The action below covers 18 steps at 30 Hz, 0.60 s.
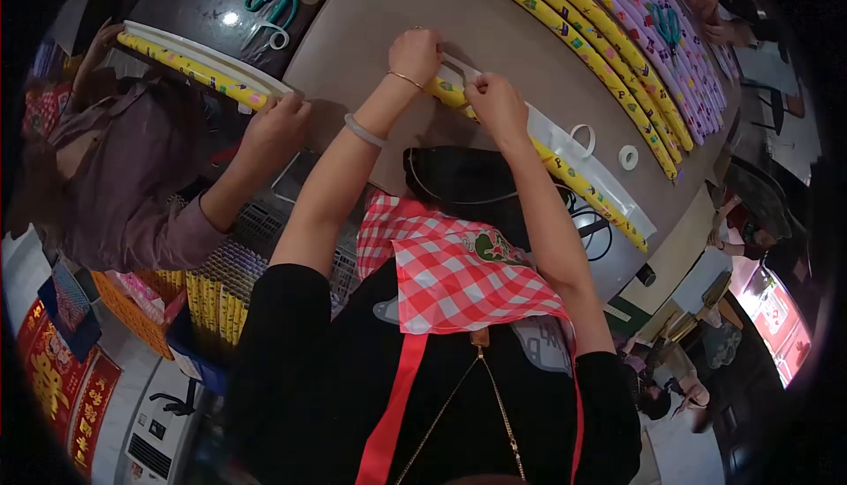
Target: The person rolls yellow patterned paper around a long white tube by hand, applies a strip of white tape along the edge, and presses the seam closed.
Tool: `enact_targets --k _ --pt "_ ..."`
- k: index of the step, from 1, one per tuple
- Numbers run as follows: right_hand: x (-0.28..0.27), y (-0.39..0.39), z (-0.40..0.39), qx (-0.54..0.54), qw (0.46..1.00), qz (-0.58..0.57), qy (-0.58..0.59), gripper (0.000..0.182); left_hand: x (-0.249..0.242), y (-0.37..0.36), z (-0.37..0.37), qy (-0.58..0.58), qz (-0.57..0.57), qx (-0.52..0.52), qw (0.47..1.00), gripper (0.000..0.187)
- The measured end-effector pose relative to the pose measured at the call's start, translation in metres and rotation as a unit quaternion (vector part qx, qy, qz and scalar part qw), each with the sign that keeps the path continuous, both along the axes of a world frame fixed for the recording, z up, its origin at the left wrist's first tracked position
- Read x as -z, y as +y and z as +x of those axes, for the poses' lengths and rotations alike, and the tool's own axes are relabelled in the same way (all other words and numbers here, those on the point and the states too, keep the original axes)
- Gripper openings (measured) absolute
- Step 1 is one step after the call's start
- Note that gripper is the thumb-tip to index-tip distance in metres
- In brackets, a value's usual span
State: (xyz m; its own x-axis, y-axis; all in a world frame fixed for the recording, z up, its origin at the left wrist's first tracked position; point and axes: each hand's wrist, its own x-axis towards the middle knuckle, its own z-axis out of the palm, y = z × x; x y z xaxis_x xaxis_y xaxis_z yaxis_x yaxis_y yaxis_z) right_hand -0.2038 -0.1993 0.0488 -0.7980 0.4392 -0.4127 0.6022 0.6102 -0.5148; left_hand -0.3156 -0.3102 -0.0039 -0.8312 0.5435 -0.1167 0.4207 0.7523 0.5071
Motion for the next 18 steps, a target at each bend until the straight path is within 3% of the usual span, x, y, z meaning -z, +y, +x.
enact_targets --k 9,16,18 --pt "0.022 -0.015 -0.017 -0.007 0.993 -0.044 0.113 0.021 -0.004 0.001 0.001 -0.019 -0.001 -0.003 1.0 0.01" --pt "0.015 -0.019 -0.022 -0.006 0.993 -0.048 0.111 0.023 0.0 0.0 0.0 -0.001 -0.005 0.011 1.0 0.007" --pt "0.013 -0.012 -0.019 -0.002 0.99 -0.105 0.097 0.024 0.0 -0.001 0.0 0.02 0.016 0.009 1.0 0.011"
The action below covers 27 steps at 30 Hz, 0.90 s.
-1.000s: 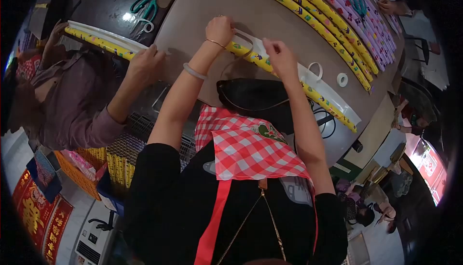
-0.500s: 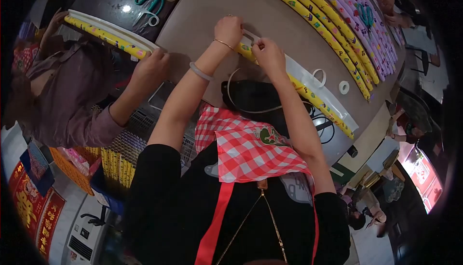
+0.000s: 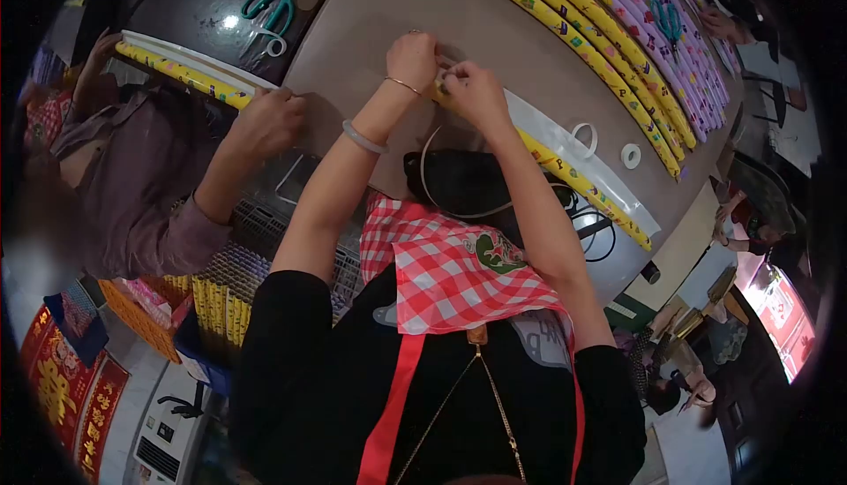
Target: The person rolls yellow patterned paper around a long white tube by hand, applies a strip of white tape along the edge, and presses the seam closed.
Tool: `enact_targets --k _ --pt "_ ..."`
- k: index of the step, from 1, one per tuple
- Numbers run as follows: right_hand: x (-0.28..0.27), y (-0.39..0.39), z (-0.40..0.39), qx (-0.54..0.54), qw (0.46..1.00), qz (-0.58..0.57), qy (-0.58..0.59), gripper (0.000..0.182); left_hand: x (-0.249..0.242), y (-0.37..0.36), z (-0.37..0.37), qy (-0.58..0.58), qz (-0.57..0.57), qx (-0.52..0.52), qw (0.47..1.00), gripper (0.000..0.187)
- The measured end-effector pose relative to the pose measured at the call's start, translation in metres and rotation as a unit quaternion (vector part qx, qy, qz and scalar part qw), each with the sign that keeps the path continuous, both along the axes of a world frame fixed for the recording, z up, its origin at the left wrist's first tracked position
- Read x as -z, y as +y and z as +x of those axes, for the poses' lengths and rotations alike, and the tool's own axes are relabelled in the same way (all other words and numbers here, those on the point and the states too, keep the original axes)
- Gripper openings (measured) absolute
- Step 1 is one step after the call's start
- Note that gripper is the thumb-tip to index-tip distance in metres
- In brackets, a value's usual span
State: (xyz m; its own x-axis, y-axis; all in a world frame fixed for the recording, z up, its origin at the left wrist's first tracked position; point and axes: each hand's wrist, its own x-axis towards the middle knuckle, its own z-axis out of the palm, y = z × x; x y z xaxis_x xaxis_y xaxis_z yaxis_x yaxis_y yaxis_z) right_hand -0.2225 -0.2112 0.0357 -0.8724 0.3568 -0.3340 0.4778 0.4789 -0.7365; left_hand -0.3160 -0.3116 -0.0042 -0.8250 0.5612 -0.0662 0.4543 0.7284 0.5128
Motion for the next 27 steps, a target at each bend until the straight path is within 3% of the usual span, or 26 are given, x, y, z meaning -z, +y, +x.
enact_targets --k 4,6,12,15,21,27 --pt "0.001 0.021 0.018 0.018 0.998 0.015 -0.059 0.025 -0.001 0.0 -0.001 -0.011 -0.015 0.013 1.0 0.012" --pt "0.012 0.034 0.032 0.02 0.996 -0.046 -0.078 0.026 -0.005 0.002 0.0 -0.02 -0.021 -0.004 1.0 0.011" --pt "-0.02 0.05 0.048 0.007 0.994 0.018 -0.104 0.026 0.0 0.001 -0.002 -0.026 -0.02 -0.004 0.999 0.01" --pt "-0.031 0.054 0.054 0.04 0.985 -0.026 -0.165 0.026 -0.006 0.004 -0.002 -0.02 -0.037 -0.014 0.999 0.006" --pt "-0.011 0.076 0.081 0.018 0.988 0.07 -0.138 0.026 -0.006 0.005 -0.003 -0.051 -0.059 -0.018 0.997 0.008" --pt "-0.016 0.1 0.11 0.062 0.986 0.047 -0.149 0.028 -0.008 0.007 -0.002 -0.055 -0.084 -0.023 0.995 0.009"
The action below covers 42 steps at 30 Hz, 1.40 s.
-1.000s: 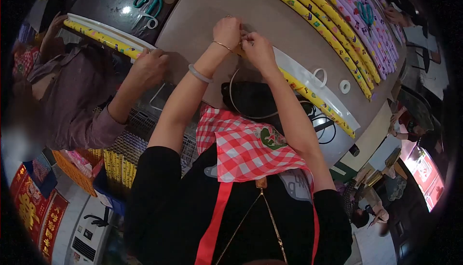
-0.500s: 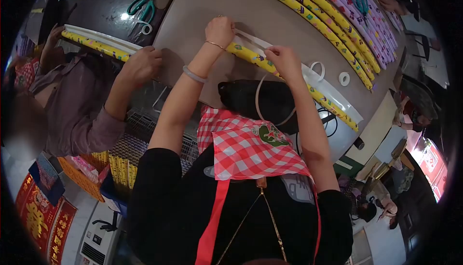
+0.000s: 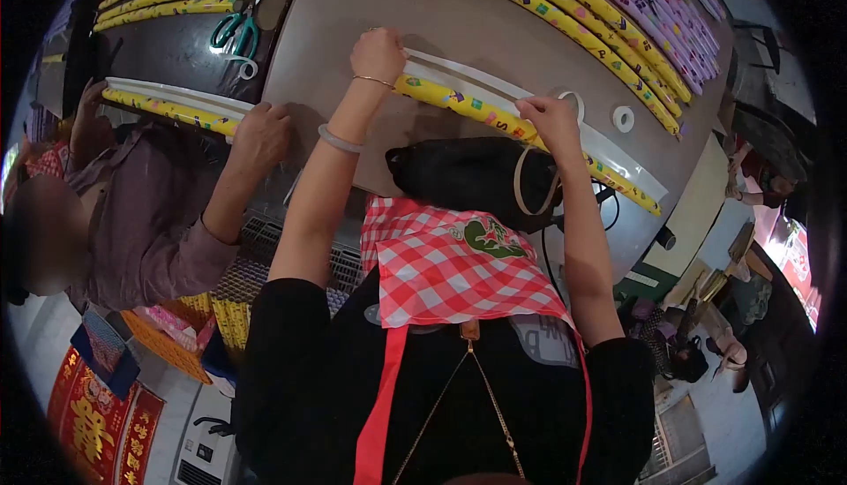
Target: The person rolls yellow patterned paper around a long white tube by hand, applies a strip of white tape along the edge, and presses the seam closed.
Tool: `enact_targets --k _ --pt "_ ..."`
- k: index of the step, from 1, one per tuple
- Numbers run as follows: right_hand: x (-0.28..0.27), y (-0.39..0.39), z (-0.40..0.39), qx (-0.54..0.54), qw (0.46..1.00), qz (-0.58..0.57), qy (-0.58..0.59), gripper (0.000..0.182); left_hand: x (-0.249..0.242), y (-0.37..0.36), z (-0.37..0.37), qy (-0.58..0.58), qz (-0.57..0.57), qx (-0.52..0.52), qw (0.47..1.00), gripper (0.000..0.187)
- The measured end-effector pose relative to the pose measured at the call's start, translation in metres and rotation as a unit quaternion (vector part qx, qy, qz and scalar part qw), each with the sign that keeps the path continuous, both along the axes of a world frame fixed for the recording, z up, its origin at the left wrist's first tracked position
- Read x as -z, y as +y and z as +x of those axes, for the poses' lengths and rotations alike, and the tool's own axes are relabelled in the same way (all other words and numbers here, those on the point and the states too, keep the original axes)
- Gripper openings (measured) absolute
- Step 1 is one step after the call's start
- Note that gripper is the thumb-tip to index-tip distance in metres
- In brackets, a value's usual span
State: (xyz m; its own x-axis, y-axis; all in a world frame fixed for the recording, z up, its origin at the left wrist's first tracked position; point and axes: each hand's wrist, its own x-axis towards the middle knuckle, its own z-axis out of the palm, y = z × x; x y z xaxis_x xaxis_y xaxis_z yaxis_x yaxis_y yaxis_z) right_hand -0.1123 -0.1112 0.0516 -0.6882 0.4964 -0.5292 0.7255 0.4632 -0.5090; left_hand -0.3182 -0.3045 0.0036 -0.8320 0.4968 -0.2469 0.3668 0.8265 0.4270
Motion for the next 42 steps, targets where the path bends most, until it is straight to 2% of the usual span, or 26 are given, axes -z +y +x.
enact_targets --k 3,8,19,34,42 --pt "0.003 0.005 0.008 0.028 0.999 -0.013 -0.013 0.03 0.009 -0.002 -0.002 0.005 0.004 0.004 1.0 0.01" --pt "0.0 0.001 0.007 0.028 0.999 0.037 -0.01 0.031 0.009 -0.004 -0.003 0.005 0.008 0.012 1.0 0.01" --pt "0.006 0.002 0.005 0.04 0.998 0.048 -0.028 0.036 0.015 -0.006 -0.007 -0.025 0.027 0.008 0.999 0.01" --pt "0.011 0.003 0.002 0.057 0.996 0.065 -0.03 0.037 0.006 -0.006 -0.004 0.023 0.03 0.033 0.999 0.011" --pt "0.014 0.003 0.0 0.057 0.996 0.06 -0.043 0.038 0.014 -0.006 -0.006 -0.009 0.04 0.02 0.999 0.014"
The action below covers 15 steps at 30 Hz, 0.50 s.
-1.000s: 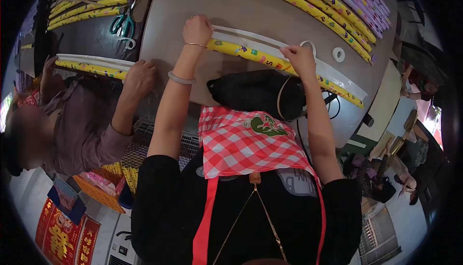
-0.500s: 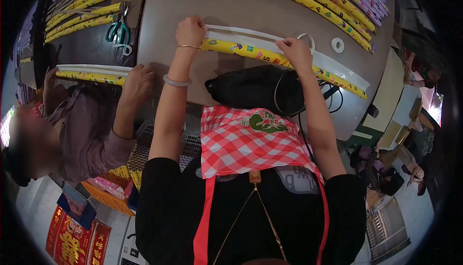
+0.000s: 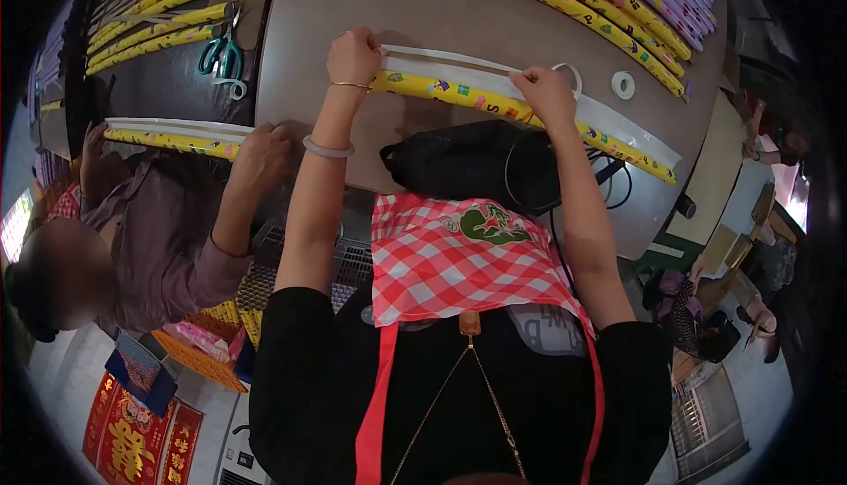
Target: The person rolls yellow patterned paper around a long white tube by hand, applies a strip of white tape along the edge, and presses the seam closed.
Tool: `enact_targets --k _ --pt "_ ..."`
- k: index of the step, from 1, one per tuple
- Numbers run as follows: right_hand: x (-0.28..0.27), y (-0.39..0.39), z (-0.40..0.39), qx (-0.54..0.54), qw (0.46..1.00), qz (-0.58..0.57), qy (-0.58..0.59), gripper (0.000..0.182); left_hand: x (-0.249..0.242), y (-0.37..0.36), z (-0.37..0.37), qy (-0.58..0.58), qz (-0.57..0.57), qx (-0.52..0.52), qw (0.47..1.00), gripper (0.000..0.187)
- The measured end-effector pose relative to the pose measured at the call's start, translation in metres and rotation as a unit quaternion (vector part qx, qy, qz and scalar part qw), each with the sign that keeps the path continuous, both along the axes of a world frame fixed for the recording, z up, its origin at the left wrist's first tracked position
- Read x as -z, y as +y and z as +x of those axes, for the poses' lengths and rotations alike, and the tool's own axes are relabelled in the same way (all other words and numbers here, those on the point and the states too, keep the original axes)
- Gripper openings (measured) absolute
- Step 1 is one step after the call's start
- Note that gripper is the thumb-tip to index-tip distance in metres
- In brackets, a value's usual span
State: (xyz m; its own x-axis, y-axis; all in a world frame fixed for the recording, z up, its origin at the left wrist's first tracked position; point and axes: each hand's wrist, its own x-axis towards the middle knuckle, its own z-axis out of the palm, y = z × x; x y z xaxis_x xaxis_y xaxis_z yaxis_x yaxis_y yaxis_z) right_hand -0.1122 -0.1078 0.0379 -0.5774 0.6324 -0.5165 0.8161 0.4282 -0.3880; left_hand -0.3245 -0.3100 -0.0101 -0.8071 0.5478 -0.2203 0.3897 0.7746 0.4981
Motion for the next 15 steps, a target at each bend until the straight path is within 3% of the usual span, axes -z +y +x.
enact_targets --k 15 --pt "0.0063 -0.0023 -0.0028 -0.001 0.999 0.014 -0.041 0.039 -0.0028 0.0003 0.0008 -0.001 0.009 0.01 1.0 0.015"
